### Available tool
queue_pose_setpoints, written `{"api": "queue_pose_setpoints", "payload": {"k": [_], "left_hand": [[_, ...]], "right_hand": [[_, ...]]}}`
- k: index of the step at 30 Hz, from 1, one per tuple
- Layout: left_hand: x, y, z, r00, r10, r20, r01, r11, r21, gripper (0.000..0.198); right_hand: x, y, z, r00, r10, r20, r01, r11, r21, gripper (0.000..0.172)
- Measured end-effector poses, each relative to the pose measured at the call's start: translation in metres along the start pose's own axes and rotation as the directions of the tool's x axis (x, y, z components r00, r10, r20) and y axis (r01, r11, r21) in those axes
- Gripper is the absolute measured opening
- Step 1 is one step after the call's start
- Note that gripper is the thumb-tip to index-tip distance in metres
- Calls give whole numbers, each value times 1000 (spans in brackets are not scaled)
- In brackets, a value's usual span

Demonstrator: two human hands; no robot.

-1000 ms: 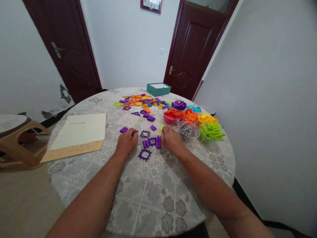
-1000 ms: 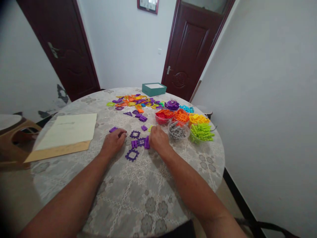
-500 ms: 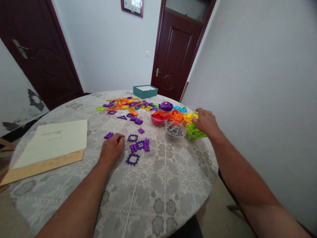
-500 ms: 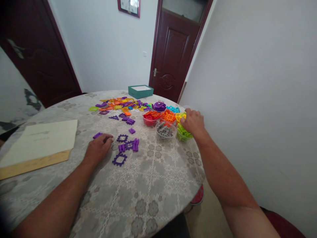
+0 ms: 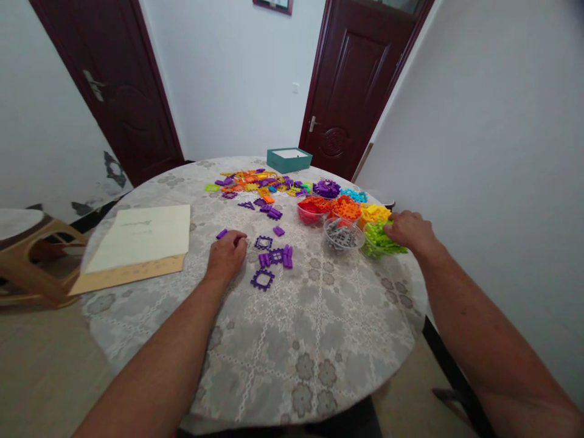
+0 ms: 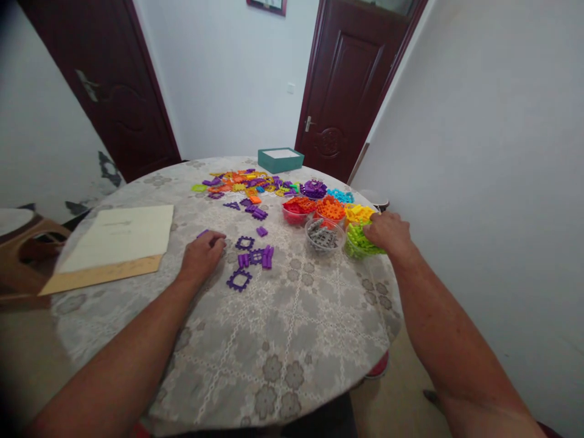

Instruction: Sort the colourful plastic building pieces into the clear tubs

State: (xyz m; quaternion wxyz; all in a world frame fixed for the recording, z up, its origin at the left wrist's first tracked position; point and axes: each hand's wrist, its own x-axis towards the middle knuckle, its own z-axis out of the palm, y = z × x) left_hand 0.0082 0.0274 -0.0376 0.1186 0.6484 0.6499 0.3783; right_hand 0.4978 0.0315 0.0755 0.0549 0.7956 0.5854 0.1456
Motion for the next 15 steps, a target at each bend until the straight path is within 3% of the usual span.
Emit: {"api": "queue_pose_setpoints", "payload": {"k": [5,9,12,15], "left_hand": [[-1,1,0,1000,11,-8,-11,1000,-2,33],[-1,1,1,1000,20,2,-20,1000,8,32],[-2,1,3,998,63,27,-63,998,20,32],[-3,1,5,988,127,93,-128,992,8,30]], "right_hand": [[-8,-1,-8,999,-8,-32,8,1000,5,50],[-31,-18,-27,966,-25,-258,49,995,86,45],[-60,-54,-41,909,-157,-386,265,933,244,40],[-91,-109,-46,860,-388,-331,503,747,434,31]]}}
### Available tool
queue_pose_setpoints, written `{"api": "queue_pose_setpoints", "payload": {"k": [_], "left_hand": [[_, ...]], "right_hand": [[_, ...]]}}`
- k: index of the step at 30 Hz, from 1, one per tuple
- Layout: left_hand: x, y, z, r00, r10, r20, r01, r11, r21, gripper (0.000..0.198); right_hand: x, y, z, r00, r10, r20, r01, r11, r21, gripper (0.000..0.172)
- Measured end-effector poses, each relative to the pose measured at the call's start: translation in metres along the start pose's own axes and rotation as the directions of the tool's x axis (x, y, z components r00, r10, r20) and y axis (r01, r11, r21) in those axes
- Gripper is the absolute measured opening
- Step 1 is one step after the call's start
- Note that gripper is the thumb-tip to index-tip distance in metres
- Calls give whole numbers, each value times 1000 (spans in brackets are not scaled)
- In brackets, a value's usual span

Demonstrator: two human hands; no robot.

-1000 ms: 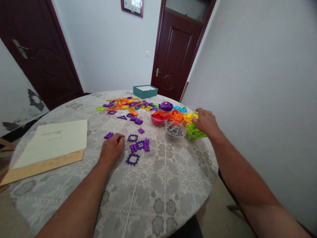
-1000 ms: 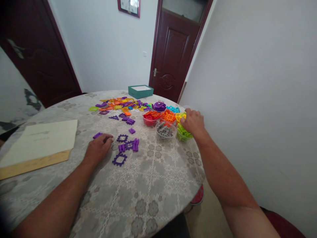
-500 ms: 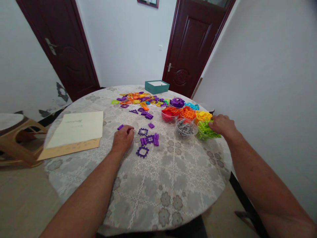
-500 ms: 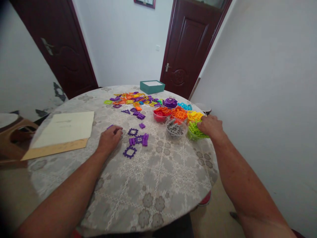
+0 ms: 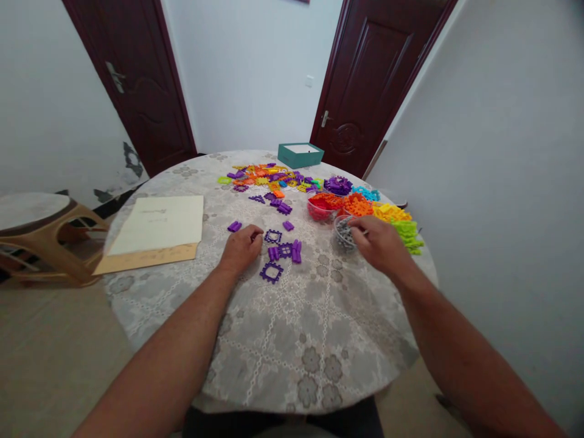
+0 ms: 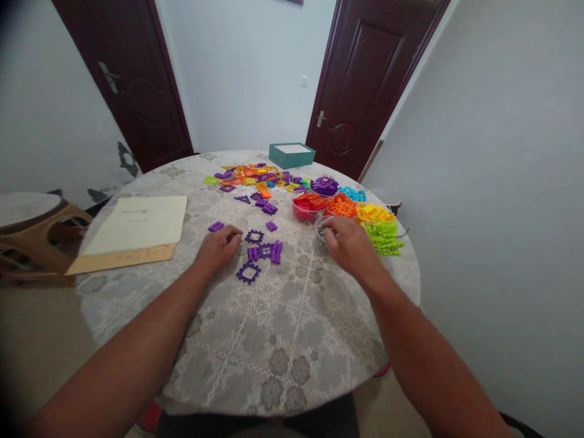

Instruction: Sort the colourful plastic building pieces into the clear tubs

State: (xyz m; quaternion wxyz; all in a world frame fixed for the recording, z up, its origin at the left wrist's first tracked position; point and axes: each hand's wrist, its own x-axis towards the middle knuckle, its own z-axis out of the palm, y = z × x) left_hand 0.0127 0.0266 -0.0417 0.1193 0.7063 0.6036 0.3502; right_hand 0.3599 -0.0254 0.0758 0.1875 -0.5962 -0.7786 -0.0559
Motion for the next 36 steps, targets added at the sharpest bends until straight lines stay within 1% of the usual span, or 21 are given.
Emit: {"api": "queue_pose_setpoints", "payload": {"k": [1,2,4,7,9,10,12,14,18,21,22,24,26,27,30,33,36], "left_hand": [[-1,0,1,999,23,31,-23,1000,-4,30],[-2,1,1,997,46,64,-46,999,-10,30],[-4,2,1,986,94,139,-92,996,-19,32],[-8,6,-1,959,163,234,-169,986,7,37],[-10,9,-2,946,188,266,-207,977,48,39],[-11,11,-3,942,193,275,-219,974,66,39],[-12,12,-2,938,196,286,-229,969,88,37],[-12,11,-1,935,205,290,-239,967,86,35],[-11,6,4,929,233,288,-252,967,29,34],[-10,5,6,931,256,261,-251,966,-53,35],[-9,5,7,935,261,239,-247,965,-87,34],[-8,6,7,950,249,191,-221,963,-157,34],[-7,9,7,966,195,168,-154,961,-231,37],[-6,10,6,972,159,171,-109,957,-267,39],[-5,12,5,978,70,197,9,928,-373,42],[-5,12,6,976,44,215,55,901,-431,44],[-5,9,8,983,23,181,51,918,-392,43]], "right_hand": [[-1,-18,11,996,-63,65,58,995,83,29],[-1,-35,24,986,-107,127,87,985,148,28],[1,-62,51,969,-125,213,83,977,195,28],[5,-86,86,955,-40,295,0,991,136,40],[6,-94,102,951,24,307,-48,996,70,46],[6,-96,107,951,47,304,-63,997,42,46],[3,-99,113,954,63,292,-70,998,11,38],[-1,-98,116,960,50,277,-56,998,13,30],[-9,-92,119,968,-43,247,22,996,87,23],[-10,-86,123,978,-95,184,45,966,256,19],[-9,-84,124,983,-106,153,48,939,341,20],[-7,-81,126,990,-114,87,54,857,513,22],[-6,-79,130,995,-89,49,37,767,640,24],[-6,-79,132,997,-64,48,14,730,683,25],[-6,-76,139,996,-11,86,-58,652,756,26],[-5,-72,143,996,30,79,-81,609,789,28],[-2,-66,142,994,100,49,-100,608,788,27]]}}
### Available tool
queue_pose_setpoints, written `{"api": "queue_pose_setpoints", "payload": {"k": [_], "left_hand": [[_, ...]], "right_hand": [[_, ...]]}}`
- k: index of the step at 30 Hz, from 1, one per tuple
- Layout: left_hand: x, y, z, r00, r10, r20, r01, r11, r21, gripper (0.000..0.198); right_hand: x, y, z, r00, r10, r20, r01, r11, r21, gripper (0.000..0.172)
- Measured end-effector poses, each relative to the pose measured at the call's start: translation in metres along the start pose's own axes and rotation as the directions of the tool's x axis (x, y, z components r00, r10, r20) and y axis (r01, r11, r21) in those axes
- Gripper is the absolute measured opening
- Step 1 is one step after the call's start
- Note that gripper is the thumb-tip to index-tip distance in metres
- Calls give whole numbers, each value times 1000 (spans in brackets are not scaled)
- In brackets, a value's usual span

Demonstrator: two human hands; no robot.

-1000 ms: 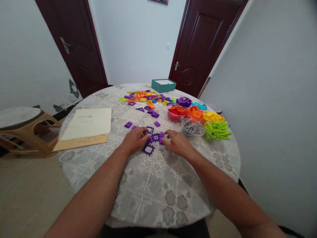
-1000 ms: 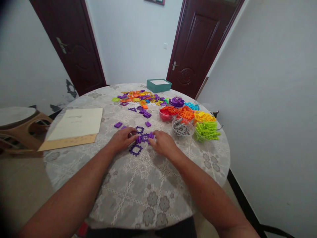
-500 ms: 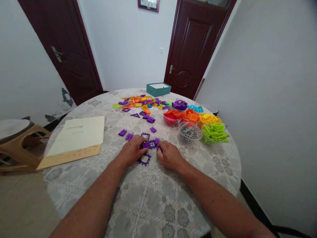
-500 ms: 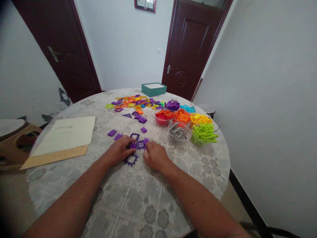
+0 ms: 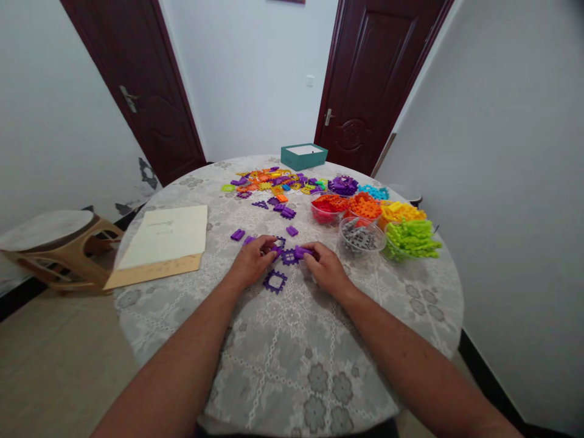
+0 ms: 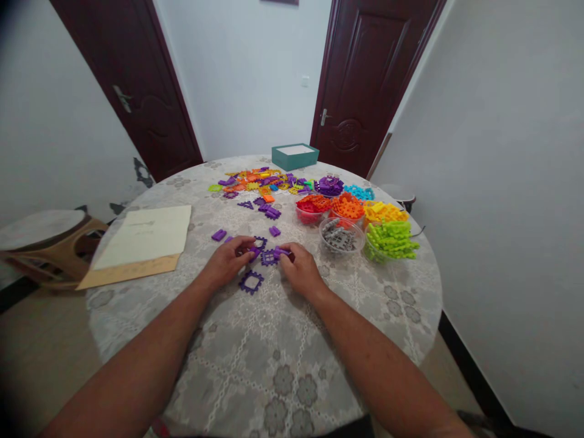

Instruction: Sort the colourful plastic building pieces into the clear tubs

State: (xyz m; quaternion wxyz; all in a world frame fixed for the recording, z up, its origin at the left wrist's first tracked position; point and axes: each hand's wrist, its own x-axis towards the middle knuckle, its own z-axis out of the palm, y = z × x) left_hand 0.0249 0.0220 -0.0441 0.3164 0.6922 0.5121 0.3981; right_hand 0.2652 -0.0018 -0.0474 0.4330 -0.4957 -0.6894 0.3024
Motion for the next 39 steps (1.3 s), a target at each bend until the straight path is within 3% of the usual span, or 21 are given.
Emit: {"api": "queue_pose_setpoints", "payload": {"k": [6,12,15,18,20,22,25,27,29,32,35,39], "left_hand": [[0,-2,-1,999,13,-46,-5,986,165,33],[-4,6,0,991,124,-57,-104,957,272,29],[-5,13,0,986,155,-61,-136,961,241,32],[-7,20,2,987,156,25,-158,979,130,32],[-8,23,3,985,156,80,-160,985,57,28],[-9,25,3,988,125,85,-126,992,0,26],[-9,26,3,998,10,59,-1,991,-136,22],[-8,26,2,995,-70,76,86,968,-235,19],[-6,25,2,990,-118,84,136,953,-270,18],[-4,24,-1,990,-121,71,134,967,-219,21],[-3,21,-3,992,-83,98,98,983,-157,26],[-4,19,-3,982,-81,170,108,982,-156,43]], "right_hand": [[6,3,-8,995,50,-84,-50,999,-7,24],[6,5,-3,993,104,-51,-98,990,104,24],[3,-2,9,990,140,2,-135,951,277,24],[1,-7,23,985,138,99,-168,870,463,28],[2,-7,27,981,122,151,-182,853,489,27],[5,-4,24,988,67,140,-117,913,390,23],[13,4,12,986,-165,25,165,986,-3,28],[17,9,6,957,-289,31,286,916,-282,37],[20,12,2,950,-285,129,312,832,-460,43],[20,14,2,951,-187,247,297,777,-554,39],[19,12,1,957,-155,247,270,791,-549,32],[18,9,-1,953,-151,262,280,770,-573,44]]}}
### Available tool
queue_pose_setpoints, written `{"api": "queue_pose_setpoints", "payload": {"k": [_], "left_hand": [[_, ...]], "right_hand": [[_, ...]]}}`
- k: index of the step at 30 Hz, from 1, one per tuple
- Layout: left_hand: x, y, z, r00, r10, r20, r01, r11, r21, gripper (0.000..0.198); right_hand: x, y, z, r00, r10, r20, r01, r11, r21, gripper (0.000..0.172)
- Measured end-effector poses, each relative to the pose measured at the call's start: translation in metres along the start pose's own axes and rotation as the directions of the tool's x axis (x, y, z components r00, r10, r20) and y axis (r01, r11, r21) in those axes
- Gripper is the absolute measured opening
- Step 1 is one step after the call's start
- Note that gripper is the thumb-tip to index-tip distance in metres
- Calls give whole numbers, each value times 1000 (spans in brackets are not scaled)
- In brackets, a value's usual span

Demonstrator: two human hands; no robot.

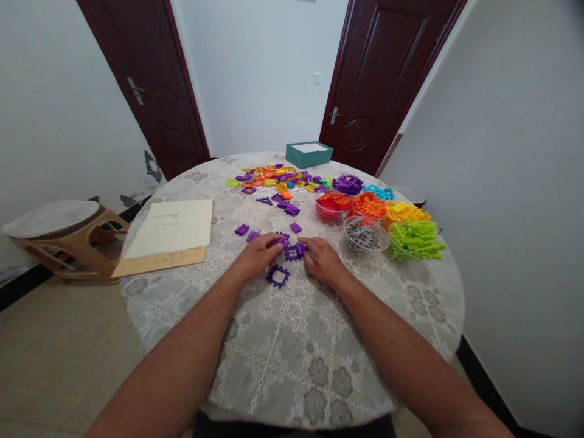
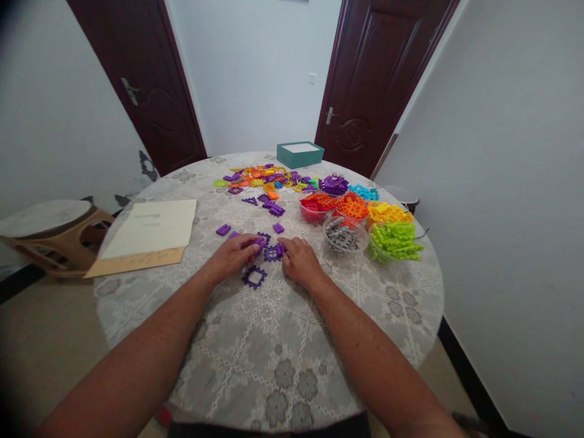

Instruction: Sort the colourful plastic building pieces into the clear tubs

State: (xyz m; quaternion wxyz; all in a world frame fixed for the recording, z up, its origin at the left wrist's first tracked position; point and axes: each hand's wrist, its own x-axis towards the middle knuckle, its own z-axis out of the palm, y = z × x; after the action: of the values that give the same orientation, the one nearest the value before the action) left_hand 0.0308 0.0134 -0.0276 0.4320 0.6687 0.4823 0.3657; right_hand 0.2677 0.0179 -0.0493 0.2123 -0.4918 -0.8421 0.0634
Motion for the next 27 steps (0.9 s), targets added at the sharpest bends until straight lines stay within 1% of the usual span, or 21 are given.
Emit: {"api": "queue_pose_setpoints", "payload": {"k": [2,5,8,11,13,14,16,17,18,19,20,21,22,23,24,25,27], "left_hand": [[0,0,1,1000,-10,19,11,1000,-13,48],[-1,2,2,999,-32,16,33,999,-39,48],[-2,4,2,999,-37,23,39,996,-75,47],[-2,4,2,998,-40,39,44,995,-94,50],[-2,4,2,998,-54,36,57,993,-107,53],[-2,4,3,998,-60,35,63,991,-114,53],[-3,3,3,997,-66,37,70,990,-125,53],[-3,3,3,997,-67,39,71,990,-125,53],[-3,2,3,997,-66,40,70,990,-123,53],[-2,2,4,997,-66,44,71,990,-119,53],[-2,2,4,996,-67,52,72,991,-113,53],[-2,2,5,996,-68,61,74,991,-108,52],[-2,2,5,995,-68,73,75,992,-103,51],[-3,2,6,994,-65,85,74,992,-101,50],[-3,2,6,994,-61,94,71,992,-101,48],[-3,3,7,993,-55,100,65,993,-102,47],[-3,4,8,994,-35,106,47,993,-109,45]], "right_hand": [[-1,-3,-2,999,-7,39,9,999,-49,46],[-5,-10,-6,998,-9,66,17,994,-113,41],[-8,-18,-7,999,6,33,-1,991,-134,32],[-8,-19,-5,997,71,2,-70,990,-118,27],[-7,-16,-3,995,101,-11,-101,993,-65,19],[-6,-13,-1,993,116,-34,-116,993,-8,18],[-5,-9,1,978,187,-96,-167,968,187,26],[-4,-8,2,962,250,-107,-203,922,330,31],[-4,-7,3,943,322,-86,-241,837,492,36],[-4,-8,4,921,388,-35,-273,708,651,38],[-3,-10,4,901,433,35,-293,548,783,37],[-3,-13,4,885,455,99,-295,383,875,34],[-3,-16,4,874,466,139,-278,243,929,32],[-2,-20,3,868,472,153,-249,146,957,31],[-2,-24,2,866,478,149,-218,93,971,32],[-1,-28,2,866,480,139,-195,68,978,33],[-1,-33,2,875,465,136,-181,52,982,35]]}}
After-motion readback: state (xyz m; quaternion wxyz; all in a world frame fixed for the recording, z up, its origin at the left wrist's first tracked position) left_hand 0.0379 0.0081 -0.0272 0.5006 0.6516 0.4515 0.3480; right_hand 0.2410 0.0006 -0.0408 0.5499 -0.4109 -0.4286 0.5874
